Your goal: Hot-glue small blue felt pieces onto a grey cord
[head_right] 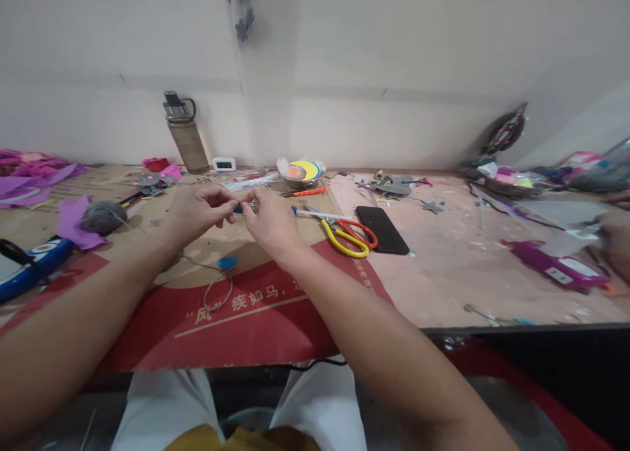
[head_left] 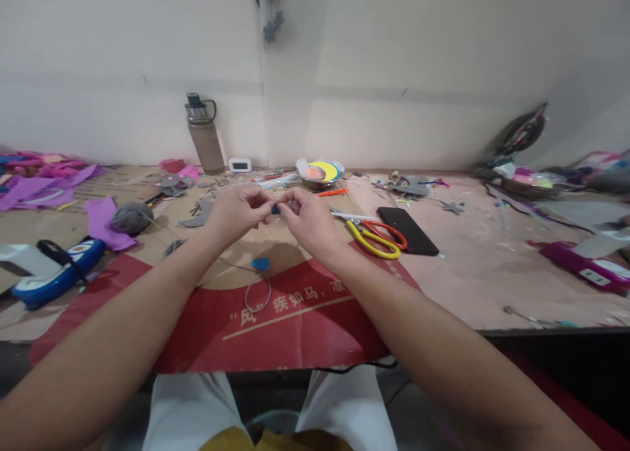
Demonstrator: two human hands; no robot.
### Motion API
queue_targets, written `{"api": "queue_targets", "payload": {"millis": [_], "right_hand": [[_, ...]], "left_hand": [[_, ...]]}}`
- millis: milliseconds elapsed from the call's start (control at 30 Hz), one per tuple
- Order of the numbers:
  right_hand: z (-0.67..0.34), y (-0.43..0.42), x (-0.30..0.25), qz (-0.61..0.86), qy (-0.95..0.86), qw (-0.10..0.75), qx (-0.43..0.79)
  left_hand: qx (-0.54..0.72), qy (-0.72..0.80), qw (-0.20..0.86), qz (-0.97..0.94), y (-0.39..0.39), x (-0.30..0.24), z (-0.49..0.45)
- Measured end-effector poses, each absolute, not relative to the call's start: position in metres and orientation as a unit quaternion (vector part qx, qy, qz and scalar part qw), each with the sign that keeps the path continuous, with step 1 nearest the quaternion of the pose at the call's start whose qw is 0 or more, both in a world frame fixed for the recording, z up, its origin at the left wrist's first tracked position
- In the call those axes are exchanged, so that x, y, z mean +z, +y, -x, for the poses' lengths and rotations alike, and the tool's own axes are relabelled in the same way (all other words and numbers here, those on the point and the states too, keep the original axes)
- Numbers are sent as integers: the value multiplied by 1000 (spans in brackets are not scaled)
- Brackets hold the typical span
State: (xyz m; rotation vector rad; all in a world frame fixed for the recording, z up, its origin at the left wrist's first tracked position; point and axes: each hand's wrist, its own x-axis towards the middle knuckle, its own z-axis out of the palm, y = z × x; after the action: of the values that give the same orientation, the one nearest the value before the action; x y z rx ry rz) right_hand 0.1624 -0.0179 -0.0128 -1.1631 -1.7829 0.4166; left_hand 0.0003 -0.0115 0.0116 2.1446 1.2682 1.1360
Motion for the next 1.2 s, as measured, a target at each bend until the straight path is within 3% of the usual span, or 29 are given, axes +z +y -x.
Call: {"api": "queue_targets", "payload": {"millis": [200,667,1033,1200], "right_hand": [[-159,-19,-13,431,-702,525,214],[-156,-15,-14,449,-637,567,267],[-161,-10,-17,466,-669,524,248],[-161,-11,-17,477,-679,510,225]], "left_hand": [[480,453,290,-693,-12,13,-2],[491,407,299,-710,-11,8,-3],[409,381,470,-683,0,8,4],[403,390,471,-681,0,6,5]]}}
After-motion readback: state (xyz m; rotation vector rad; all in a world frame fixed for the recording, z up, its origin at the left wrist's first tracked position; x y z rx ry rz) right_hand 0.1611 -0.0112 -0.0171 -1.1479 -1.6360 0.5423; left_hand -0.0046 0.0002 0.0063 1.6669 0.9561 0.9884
